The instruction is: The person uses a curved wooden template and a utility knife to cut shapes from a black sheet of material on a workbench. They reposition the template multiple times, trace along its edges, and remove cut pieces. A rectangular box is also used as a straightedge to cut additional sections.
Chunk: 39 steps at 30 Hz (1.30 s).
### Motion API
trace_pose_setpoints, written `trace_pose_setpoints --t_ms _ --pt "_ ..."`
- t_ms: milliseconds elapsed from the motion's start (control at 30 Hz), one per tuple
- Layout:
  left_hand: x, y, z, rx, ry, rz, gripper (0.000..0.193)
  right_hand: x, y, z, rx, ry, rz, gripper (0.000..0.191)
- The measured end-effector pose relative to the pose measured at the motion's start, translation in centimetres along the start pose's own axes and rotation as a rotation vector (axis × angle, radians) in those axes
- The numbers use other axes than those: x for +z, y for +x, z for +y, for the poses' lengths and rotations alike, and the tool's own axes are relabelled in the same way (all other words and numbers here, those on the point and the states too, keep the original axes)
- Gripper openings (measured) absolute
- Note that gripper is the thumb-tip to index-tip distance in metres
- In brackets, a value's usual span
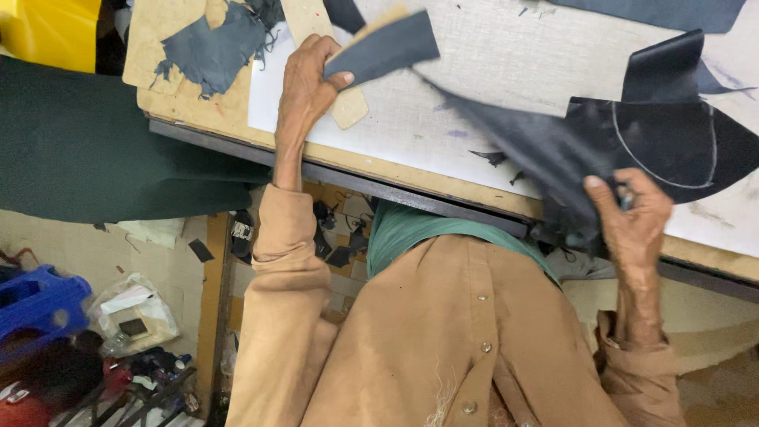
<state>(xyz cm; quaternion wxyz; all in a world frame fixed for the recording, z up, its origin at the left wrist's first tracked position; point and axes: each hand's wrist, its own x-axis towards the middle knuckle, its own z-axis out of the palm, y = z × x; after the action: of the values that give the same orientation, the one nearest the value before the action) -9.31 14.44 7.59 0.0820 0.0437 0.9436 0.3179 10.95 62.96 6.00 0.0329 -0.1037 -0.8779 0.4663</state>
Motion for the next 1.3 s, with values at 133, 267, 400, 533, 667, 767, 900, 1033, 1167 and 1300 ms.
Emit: trace_pose_setpoints --t_ms 133,267,400,533,667,767,900,1033,1167,1300 --pt "-0.7 0.4 -3.5 -0.017 -0.607 0.377 0.026 -6.4 0.9 4.6 0.013 -0.117 0.2 0.029" --pt "-2.7 0.8 -7.4 -0.222 -0.787 0.53 0.035 -10.2 2.2 7.5 0.314 -0.161 0.28 0.047" --pt "-3.2 -0.5 -8.5 -0.28 -0.255 0.573 0.047 -9.5 1.4 5.1 0.418 -0.514 0.307 0.05" --pt "-0.2 -1.4 -5.7 0.077 0.104 0.73 0.048 -4.7 2.2 -0.8 -0.122 -0.445 0.369 0.027" --pt "5.3 1.2 -0.2 0.387 0.109 0.436 0.031 5.4 6.0 -5.5 -0.222 -0.022 -0.011 0.023" --pt "9.2 2.8 3.9 0.576 -0.004 0.295 0.031 12.6 10.7 -7.4 -0.317 -0.065 -0.122 0.017" --pt "11.2 4.4 6.4 0.504 -0.122 0.232 0.034 18.1 16.5 -7.7 -0.429 -0.247 -0.025 0.004" --pt "10.9 5.0 7.1 0.463 -0.185 0.204 0.034 18.9 16.5 -7.2 -0.502 -0.416 0.042 0.019" --pt "10.2 5.6 7.9 0.526 -0.177 0.226 0.035 15.3 10.5 -8.0 -0.498 -0.332 -0.017 0.036" --pt "11.8 6.6 11.0 0.527 0.009 0.288 0.024 7.0 5.2 -7.1 -0.423 0.0 -0.38 0.021"
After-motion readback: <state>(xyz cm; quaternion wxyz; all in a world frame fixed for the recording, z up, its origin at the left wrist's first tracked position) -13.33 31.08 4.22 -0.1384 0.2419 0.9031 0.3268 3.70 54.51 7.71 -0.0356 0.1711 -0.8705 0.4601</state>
